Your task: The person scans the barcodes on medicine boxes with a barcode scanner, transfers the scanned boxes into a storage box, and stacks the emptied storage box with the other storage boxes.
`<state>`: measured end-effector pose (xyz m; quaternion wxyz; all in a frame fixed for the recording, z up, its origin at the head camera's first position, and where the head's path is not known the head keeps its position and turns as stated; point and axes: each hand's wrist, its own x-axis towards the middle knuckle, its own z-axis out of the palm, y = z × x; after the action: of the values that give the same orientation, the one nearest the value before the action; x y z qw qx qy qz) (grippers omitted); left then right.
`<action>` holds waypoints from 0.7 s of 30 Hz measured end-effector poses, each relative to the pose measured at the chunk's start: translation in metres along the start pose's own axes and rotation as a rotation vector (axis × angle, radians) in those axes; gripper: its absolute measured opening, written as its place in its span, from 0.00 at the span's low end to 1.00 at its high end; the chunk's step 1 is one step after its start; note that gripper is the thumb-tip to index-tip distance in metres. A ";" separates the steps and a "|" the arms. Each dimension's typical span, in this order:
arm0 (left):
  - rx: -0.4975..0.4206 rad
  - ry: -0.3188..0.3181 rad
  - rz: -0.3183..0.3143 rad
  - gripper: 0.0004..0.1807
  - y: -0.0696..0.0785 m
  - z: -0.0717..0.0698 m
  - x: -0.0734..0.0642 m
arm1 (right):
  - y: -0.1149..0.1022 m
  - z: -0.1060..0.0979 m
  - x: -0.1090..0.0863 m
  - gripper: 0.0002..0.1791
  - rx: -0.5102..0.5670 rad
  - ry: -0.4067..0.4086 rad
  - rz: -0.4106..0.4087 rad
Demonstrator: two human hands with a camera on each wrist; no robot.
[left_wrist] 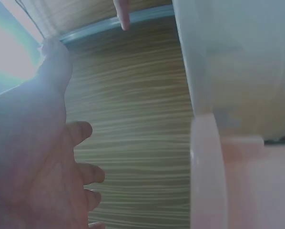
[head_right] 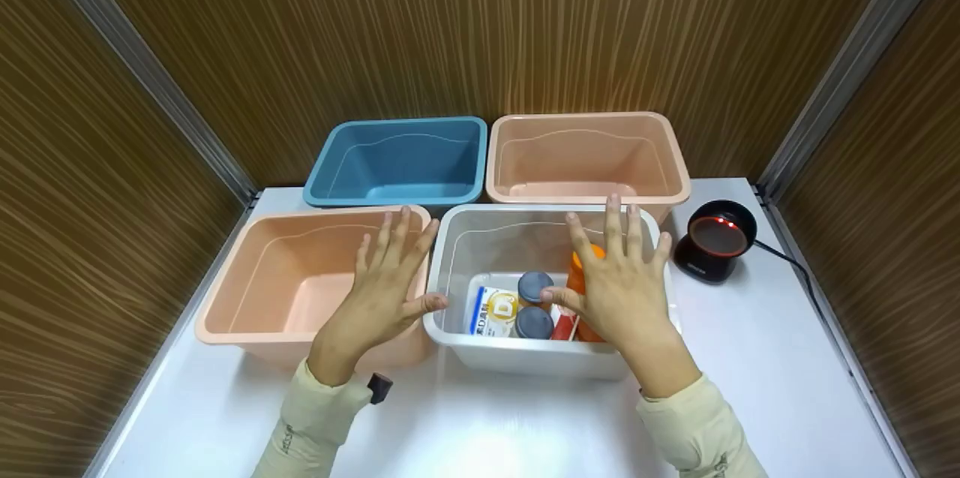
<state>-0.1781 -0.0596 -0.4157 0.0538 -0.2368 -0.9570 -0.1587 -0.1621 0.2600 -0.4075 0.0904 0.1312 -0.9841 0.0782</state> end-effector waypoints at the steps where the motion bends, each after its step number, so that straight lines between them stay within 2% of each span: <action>1: 0.000 0.004 0.009 0.56 0.002 0.000 -0.001 | -0.001 -0.001 0.002 0.57 0.001 -0.006 -0.001; 6: -0.010 0.030 0.056 0.55 0.009 0.004 -0.008 | -0.004 -0.007 0.010 0.56 0.011 -0.014 -0.009; 10: -0.052 0.046 0.088 0.55 0.017 0.010 -0.013 | -0.004 -0.009 0.015 0.56 0.019 -0.012 -0.021; 15: -0.118 0.086 0.137 0.53 0.029 0.023 -0.024 | -0.006 -0.006 0.017 0.56 0.016 -0.011 -0.048; 21: -0.212 0.154 0.142 0.45 0.044 0.044 -0.038 | -0.010 0.001 0.017 0.55 0.014 -0.012 -0.075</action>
<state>-0.1246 -0.0247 -0.4515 0.1130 -0.2955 -0.9086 -0.2725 -0.1761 0.2465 -0.4034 0.0866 0.1692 -0.9784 0.0810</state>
